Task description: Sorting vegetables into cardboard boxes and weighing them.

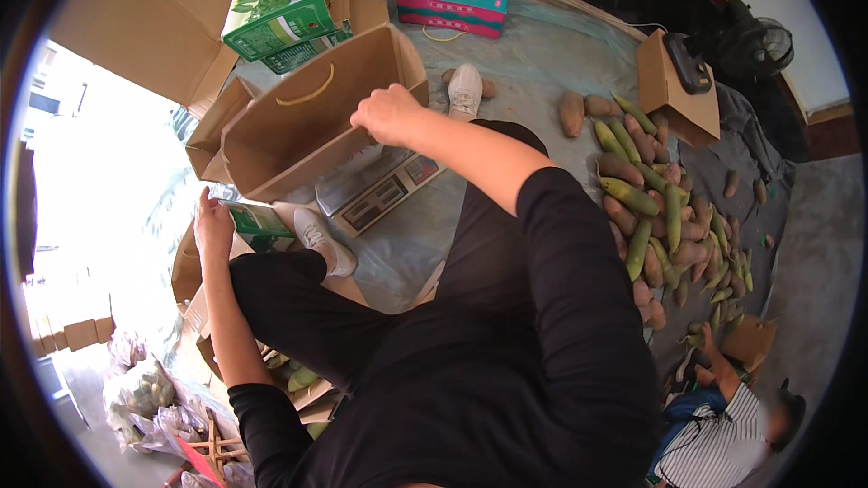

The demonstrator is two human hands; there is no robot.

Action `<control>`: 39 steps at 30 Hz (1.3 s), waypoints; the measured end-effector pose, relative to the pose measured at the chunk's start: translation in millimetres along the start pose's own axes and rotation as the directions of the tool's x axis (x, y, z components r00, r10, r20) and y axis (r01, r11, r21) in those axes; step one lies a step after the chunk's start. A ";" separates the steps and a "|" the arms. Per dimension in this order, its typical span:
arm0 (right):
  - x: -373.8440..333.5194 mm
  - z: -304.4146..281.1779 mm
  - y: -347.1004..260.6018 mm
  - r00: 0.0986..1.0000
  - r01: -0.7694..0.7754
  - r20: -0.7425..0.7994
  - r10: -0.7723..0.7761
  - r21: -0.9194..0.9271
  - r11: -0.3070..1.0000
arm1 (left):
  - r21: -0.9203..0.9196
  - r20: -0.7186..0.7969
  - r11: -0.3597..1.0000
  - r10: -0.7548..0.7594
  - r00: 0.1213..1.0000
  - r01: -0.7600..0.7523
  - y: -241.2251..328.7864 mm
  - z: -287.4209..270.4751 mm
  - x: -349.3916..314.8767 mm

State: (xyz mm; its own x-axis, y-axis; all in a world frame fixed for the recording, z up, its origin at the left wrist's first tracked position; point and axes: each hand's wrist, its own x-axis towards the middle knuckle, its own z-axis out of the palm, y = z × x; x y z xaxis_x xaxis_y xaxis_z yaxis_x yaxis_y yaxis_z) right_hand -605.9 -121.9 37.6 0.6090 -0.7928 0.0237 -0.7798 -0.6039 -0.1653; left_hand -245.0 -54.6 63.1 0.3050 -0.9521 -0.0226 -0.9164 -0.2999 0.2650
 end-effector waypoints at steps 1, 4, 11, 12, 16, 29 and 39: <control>2.4 7.2 -1.2 1.000 -0.005 -0.001 0.005 0.003 1.000 | -0.007 -0.023 0.999 0.033 0.999 -0.033 -1.8 0.8 0.0; 3.3 15.3 -3.9 0.992 -0.092 0.090 0.090 0.015 0.996 | -0.009 -0.003 0.996 0.087 0.996 -0.087 -1.9 0.5 -2.7; -14.9 -11.2 17.9 0.992 -0.118 -0.017 0.124 0.198 0.973 | -0.016 0.021 0.981 0.191 0.981 -0.191 5.1 -1.5 -3.4; -18.2 -16.4 25.9 0.983 -0.131 -0.082 0.163 0.300 0.945 | -0.019 0.013 0.980 0.200 0.980 -0.199 7.1 -2.2 -4.6; -52.7 -57.2 54.2 0.923 -0.143 -0.223 0.315 0.561 0.816 | -0.044 0.024 0.972 0.231 0.973 -0.230 12.2 0.7 -3.3; -222.7 92.7 74.3 0.695 -0.549 0.009 0.719 0.653 0.522 | -0.119 0.118 0.941 0.331 0.936 -0.318 4.3 17.0 8.0; -339.4 255.3 -39.1 0.545 -0.837 0.637 0.545 0.372 0.402 | -0.188 0.094 0.883 0.453 0.887 -0.431 -2.2 35.3 28.4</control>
State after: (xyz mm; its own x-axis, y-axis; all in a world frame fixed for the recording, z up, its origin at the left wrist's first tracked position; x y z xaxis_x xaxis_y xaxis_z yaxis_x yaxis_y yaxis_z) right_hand -745.0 191.7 -215.7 -0.0007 -0.7090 -0.7052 -0.7690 0.4512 -0.4529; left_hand -243.4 -83.0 27.8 -0.1691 -0.9856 0.0092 -0.8916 0.1569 0.4248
